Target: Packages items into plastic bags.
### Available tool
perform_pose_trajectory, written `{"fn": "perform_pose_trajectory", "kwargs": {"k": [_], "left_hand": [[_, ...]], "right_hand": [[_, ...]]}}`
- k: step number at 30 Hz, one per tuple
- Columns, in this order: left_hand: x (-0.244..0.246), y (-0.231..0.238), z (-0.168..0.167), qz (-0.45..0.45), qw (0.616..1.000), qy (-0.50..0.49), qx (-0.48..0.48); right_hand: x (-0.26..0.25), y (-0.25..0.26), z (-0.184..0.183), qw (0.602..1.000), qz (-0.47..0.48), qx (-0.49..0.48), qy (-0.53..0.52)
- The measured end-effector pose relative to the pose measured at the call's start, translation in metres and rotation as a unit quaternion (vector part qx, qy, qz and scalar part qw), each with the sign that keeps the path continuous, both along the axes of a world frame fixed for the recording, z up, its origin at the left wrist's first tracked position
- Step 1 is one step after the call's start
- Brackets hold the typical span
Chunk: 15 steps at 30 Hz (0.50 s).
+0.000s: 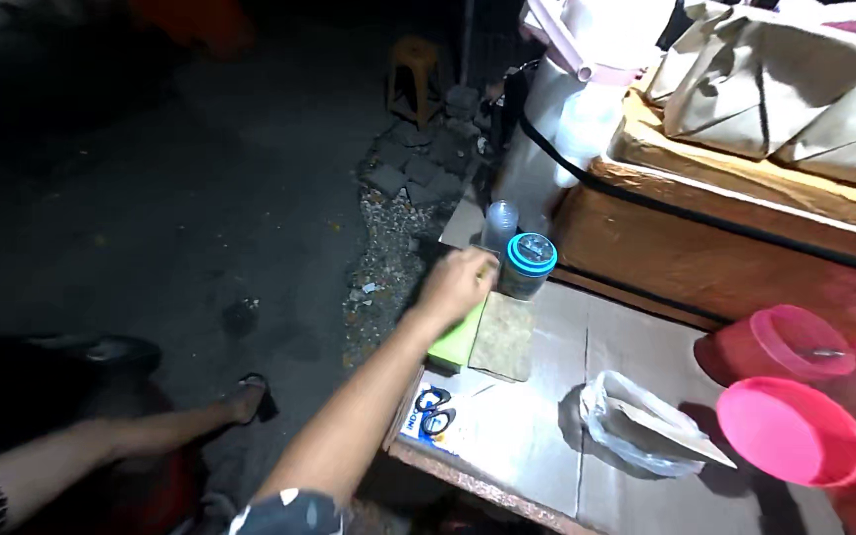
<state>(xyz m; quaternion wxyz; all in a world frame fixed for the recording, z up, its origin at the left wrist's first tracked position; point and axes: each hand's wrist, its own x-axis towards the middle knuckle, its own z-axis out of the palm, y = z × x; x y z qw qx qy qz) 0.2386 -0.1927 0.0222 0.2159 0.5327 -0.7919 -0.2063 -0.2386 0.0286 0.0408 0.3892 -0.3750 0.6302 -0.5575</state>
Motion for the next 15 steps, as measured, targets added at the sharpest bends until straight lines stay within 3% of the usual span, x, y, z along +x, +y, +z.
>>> {"fn": "perform_pose_trajectory", "kwargs": {"k": [1, 3, 5, 7, 10, 15], "left_hand": [[0.013, -0.025, -0.008, 0.013, 0.999, -0.046, -0.007], [0.026, -0.063, -0.015, 0.006, 0.992, -0.121, 0.019], [0.027, -0.081, -0.015, -0.018, 0.985, -0.168, 0.033], [0.021, -0.086, -0.01, -0.043, 0.979, -0.201, 0.012], [0.015, -0.082, -0.01, -0.084, 0.968, -0.237, -0.024], [0.015, -0.074, -0.003, -0.081, 0.972, -0.218, -0.028]], "right_hand": [[-0.003, 0.006, -0.025, 0.993, -0.046, 0.066, -0.084], [-0.007, 0.013, -0.063, 0.972, -0.127, 0.163, -0.112], [-0.01, 0.016, -0.082, 0.968, -0.163, 0.188, -0.024], [-0.013, 0.017, -0.077, 0.965, -0.151, 0.19, 0.094], [-0.017, 0.016, -0.056, 0.964, -0.099, 0.155, 0.192], [0.011, -0.013, -0.021, 0.955, -0.06, -0.03, 0.29]]}}
